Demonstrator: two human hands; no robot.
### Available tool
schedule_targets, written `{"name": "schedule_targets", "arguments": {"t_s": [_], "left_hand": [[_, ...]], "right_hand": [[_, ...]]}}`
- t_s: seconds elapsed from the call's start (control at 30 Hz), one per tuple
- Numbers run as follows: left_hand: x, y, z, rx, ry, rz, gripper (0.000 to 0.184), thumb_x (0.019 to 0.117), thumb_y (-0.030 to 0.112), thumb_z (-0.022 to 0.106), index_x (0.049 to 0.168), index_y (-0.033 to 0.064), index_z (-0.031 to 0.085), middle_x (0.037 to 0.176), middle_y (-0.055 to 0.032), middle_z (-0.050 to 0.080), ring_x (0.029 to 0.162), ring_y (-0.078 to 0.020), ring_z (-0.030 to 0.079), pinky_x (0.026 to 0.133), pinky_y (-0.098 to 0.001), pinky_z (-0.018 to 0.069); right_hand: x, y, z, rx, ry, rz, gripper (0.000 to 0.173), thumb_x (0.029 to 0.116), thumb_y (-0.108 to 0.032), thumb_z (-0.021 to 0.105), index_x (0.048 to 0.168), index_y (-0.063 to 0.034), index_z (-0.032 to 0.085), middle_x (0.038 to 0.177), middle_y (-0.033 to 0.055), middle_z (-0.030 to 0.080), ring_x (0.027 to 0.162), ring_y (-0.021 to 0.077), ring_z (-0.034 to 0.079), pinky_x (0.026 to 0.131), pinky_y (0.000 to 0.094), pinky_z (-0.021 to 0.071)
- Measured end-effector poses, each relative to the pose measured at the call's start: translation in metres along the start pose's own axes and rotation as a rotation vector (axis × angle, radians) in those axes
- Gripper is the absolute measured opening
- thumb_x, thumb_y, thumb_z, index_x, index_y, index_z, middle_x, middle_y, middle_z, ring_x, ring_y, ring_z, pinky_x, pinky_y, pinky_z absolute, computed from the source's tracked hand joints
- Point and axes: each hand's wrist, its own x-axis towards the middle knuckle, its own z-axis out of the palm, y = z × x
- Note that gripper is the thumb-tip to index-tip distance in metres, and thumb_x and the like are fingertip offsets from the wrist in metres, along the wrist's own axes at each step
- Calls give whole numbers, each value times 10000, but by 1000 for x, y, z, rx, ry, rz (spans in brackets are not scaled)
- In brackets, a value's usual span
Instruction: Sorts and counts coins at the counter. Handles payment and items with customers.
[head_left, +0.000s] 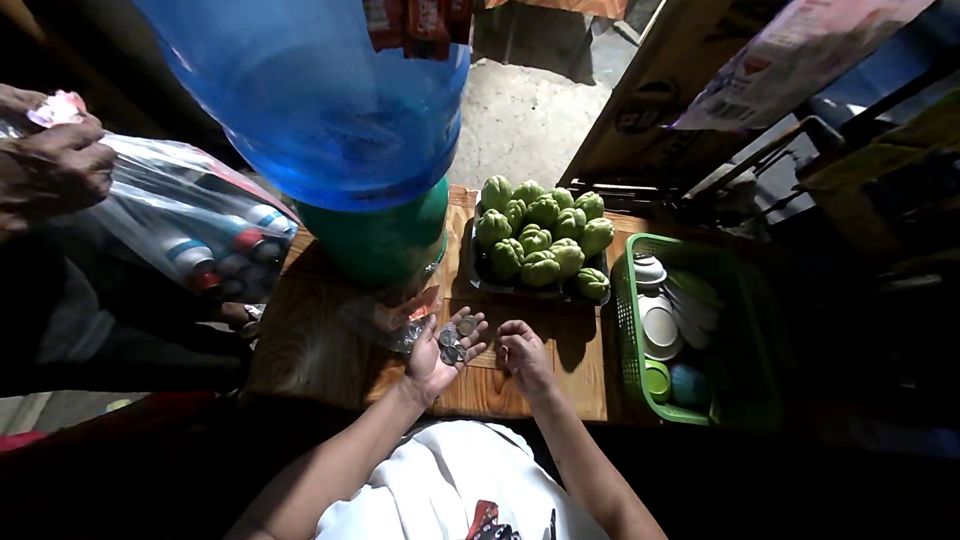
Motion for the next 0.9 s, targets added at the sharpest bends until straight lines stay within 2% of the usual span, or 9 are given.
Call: {"name": "schedule_targets", "arguments": {"t_s": [0.07,0.17,0.3,0.37,0.43,0.67,0.73,0.8,0.9], "left_hand": [[1,0,2,1,-1,-2,688,1103,466,43,1418,10,451,1270,-199,649,1107,-301,684,889,-405,581],[2,-1,3,-3,-4,0,672,1104,461,58,1389,30,487,1238,-180,676,1094,-276,693,864,-373,586],[4,-2,3,5,-9,-6,676,1098,477,56,1385,59,503,1226,-155,688,1070,-247,699,812,-344,587],[3,-4,5,3,-16,1,686,1098,478,51,1393,44,493,1222,-168,689,1080,-256,701,845,-348,588],[3,-4,5,33,-12,2,694,1100,483,55,1412,48,497,1238,-166,690,1096,-254,701,861,-348,590],[3,-4,3,0,-40,3,695,1101,473,49,1422,32,480,1264,-178,672,1125,-266,686,897,-364,581],[4,-5,2,-3,-46,5,694,1101,466,42,1418,20,468,1243,-178,675,1096,-265,695,884,-361,588],[5,-5,1,-19,-29,-6,684,1104,463,50,1412,14,465,1230,-182,674,1082,-270,695,886,-370,584],[7,-5,-1,-31,-27,-17,680,1102,471,51,1415,15,447,1225,-188,664,1073,-289,692,885,-393,586]], "right_hand": [[-4,3,5,-203,-59,-114,95,974,10,533,1003,8,624,799,-22,614,610,-11,530,570,144,458],[-7,15,8,-602,-117,-344,199,951,-139,658,1046,30,701,950,51,680,807,30,617,761,208,528],[-15,22,14,-941,-107,-545,335,937,-274,701,1118,7,724,954,123,699,806,176,649,748,336,547],[-16,26,19,-1030,-92,-649,328,930,-265,709,1100,15,732,944,153,715,809,256,686,748,413,574],[-15,31,23,-1044,-74,-720,255,908,-211,723,1035,10,741,934,157,726,802,265,708,739,412,593],[-7,29,19,-577,-178,-434,182,955,-132,662,1010,31,725,957,75,715,873,61,669,825,246,562],[-4,21,18,-366,-159,-329,117,949,-34,620,978,42,704,869,12,695,783,-3,634,756,187,541],[-4,11,18,-190,-111,-159,106,969,-4,584,933,10,682,743,-47,629,606,-36,524,575,141,446],[0,2,14,-63,-53,47,139,1017,-22,556,930,2,661,699,-21,627,508,-15,479,463,143,394]]}}
